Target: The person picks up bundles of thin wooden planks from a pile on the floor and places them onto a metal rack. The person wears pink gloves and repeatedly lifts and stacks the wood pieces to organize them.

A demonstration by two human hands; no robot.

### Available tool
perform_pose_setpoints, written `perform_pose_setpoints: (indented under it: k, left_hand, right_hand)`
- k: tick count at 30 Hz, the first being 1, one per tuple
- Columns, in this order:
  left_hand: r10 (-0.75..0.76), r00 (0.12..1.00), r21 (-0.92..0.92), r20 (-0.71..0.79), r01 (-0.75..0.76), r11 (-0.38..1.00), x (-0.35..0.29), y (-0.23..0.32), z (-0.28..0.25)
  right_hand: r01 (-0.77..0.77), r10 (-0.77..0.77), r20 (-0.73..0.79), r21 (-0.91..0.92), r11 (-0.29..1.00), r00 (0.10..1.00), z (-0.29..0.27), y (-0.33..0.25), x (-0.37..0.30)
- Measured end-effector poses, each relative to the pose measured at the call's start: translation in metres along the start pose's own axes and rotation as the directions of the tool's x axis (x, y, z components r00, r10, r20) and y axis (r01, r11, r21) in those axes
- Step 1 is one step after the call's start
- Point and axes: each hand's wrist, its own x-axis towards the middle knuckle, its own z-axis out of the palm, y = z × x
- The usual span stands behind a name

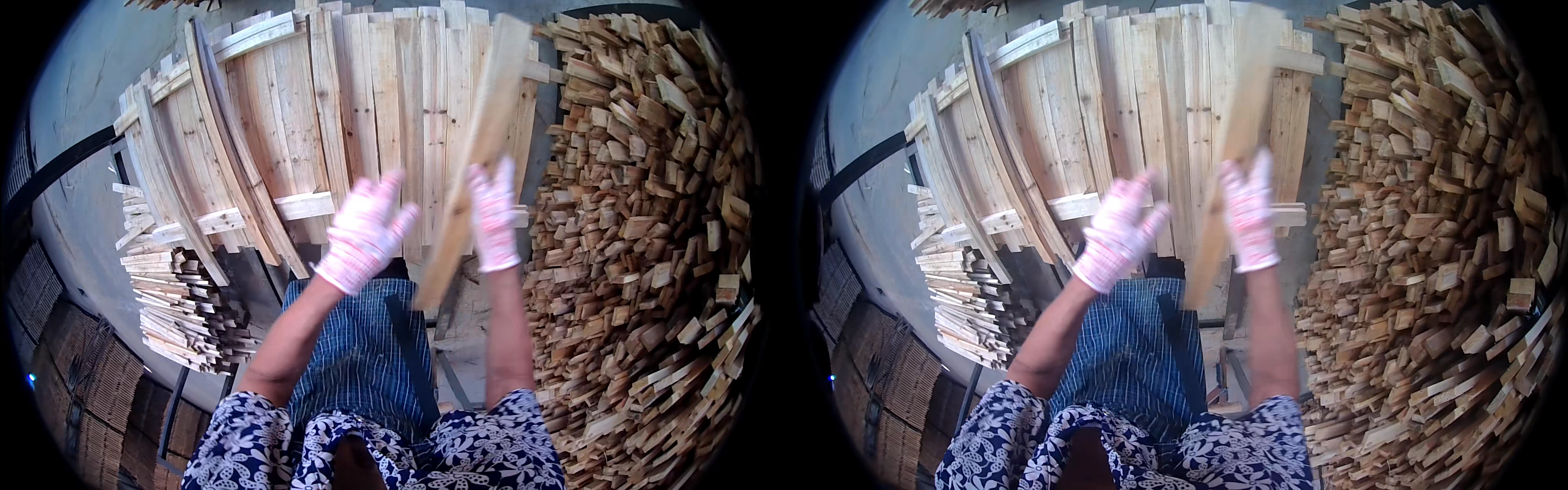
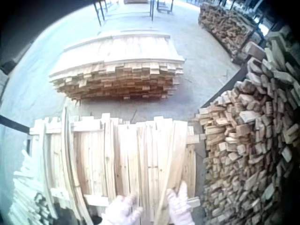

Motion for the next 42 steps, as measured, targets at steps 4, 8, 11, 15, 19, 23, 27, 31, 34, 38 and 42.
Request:
perform_pose_setpoints:
  k: [4,8,11,15,19,23,27,31,34,38,42]
  left_hand:
    - [-0.277,0.925,0.311,-0.259,0.351,0.883,0.040,-0.058,-0.012]
    - [-0.266,0.911,0.086,-0.317,0.307,0.948,0.062,-0.083,0.021]
    - [-0.077,0.895,0.074,-0.439,0.121,0.990,0.058,-0.096,0.026]
    - [0.071,0.891,-0.078,-0.448,-0.118,0.990,0.049,-0.051,0.046]
    - [0.050,0.935,-0.342,-0.351,-0.178,0.923,0.063,0.029,0.093]
    - [0.186,0.952,-0.359,-0.244,-0.267,0.894,0.091,0.099,0.130]
    - [0.132,0.988,-0.212,-0.078,-0.145,0.966,0.070,0.117,0.102]
    - [0.170,0.983,-0.248,-0.072,-0.183,0.951,0.007,0.030,0.052]
    - [0.117,0.987,-0.245,-0.115,-0.142,0.959,-0.050,-0.023,0.013]
    - [-0.232,0.963,-0.336,-0.138,0.175,0.925,-0.136,-0.080,-0.008]
    - [-0.319,0.918,-0.610,-0.233,0.118,0.784,-0.157,-0.110,-0.033]
  right_hand:
    - [0.098,-0.090,0.090,-0.091,0.991,0.992,-0.058,-0.023,0.084]
    - [-0.043,0.033,-0.034,-0.368,0.929,0.999,-0.009,0.029,0.142]
    - [-0.072,0.065,-0.030,-0.448,0.891,0.997,0.002,0.045,0.150]
    - [-0.111,0.122,0.004,-0.398,0.911,0.993,0.000,0.045,0.140]
    - [0.073,-0.054,0.050,-0.631,0.772,0.997,-0.028,0.024,0.142]
    - [0.092,-0.082,0.148,-0.060,0.994,0.986,-0.063,0.004,0.094]
    - [0.051,-0.056,-0.027,-0.135,0.989,0.998,-0.076,0.046,0.114]
    - [0.163,-0.280,-0.025,-0.763,0.626,0.960,-0.063,0.095,0.175]
    - [0.028,-0.460,0.227,-0.916,-0.400,0.859,-0.077,0.178,0.196]
    - [0.063,-0.015,0.131,-0.373,0.926,0.991,-0.063,0.136,0.185]
    - [0.004,0.042,0.044,-0.725,0.689,0.998,-0.089,0.099,0.203]
